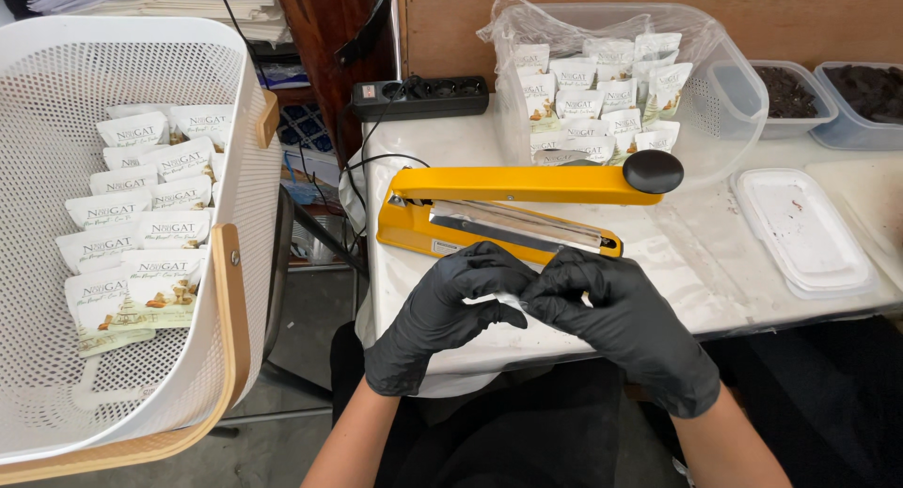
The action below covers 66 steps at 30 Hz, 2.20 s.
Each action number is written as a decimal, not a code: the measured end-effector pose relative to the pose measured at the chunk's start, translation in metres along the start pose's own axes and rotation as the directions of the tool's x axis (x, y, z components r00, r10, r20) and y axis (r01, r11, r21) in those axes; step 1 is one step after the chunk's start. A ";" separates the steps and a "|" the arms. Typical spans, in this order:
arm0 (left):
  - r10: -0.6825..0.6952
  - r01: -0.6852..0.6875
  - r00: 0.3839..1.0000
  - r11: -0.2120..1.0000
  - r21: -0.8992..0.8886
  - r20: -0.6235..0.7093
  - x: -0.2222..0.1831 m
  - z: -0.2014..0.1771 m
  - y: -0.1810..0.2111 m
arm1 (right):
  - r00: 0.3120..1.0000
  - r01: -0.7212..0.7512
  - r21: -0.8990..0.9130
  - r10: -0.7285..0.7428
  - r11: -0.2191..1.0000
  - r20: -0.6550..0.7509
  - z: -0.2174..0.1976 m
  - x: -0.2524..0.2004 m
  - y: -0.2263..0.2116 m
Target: The person seals small food packets using a yellow heat-sealing machine and places the sealed packets into a white basket.
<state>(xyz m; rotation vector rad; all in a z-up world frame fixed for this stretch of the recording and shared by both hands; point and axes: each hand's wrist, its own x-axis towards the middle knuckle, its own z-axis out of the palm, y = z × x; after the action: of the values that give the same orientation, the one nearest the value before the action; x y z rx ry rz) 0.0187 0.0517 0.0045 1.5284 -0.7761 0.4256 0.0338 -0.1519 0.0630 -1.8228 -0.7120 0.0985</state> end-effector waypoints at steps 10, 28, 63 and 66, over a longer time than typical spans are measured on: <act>0.225 -0.231 0.971 0.971 0.068 0.080 -0.001 -0.005 -0.009 | 0.934 0.354 -0.475 -0.275 0.806 0.230 -0.017 -0.009 -0.028; 0.228 -0.233 0.972 0.968 0.088 0.062 0.003 -0.004 -0.001 | 0.894 0.446 -0.547 -0.386 0.709 0.229 -0.023 -0.019 -0.029; -0.086 0.293 0.771 0.928 0.232 -0.631 -0.039 -0.049 0.060 | 0.983 0.113 -0.366 -0.156 0.924 -0.092 0.079 0.036 0.014; -0.101 0.316 0.750 0.923 0.221 -0.654 -0.045 -0.058 0.094 | 0.933 0.306 -0.346 -0.353 0.887 -0.078 0.099 0.042 -0.017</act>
<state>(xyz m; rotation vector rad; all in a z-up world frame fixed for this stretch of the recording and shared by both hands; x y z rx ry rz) -0.0669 0.1212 0.0491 1.6012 0.0129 0.8733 0.0214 -0.0439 0.0522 -1.9695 -0.9739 -0.3929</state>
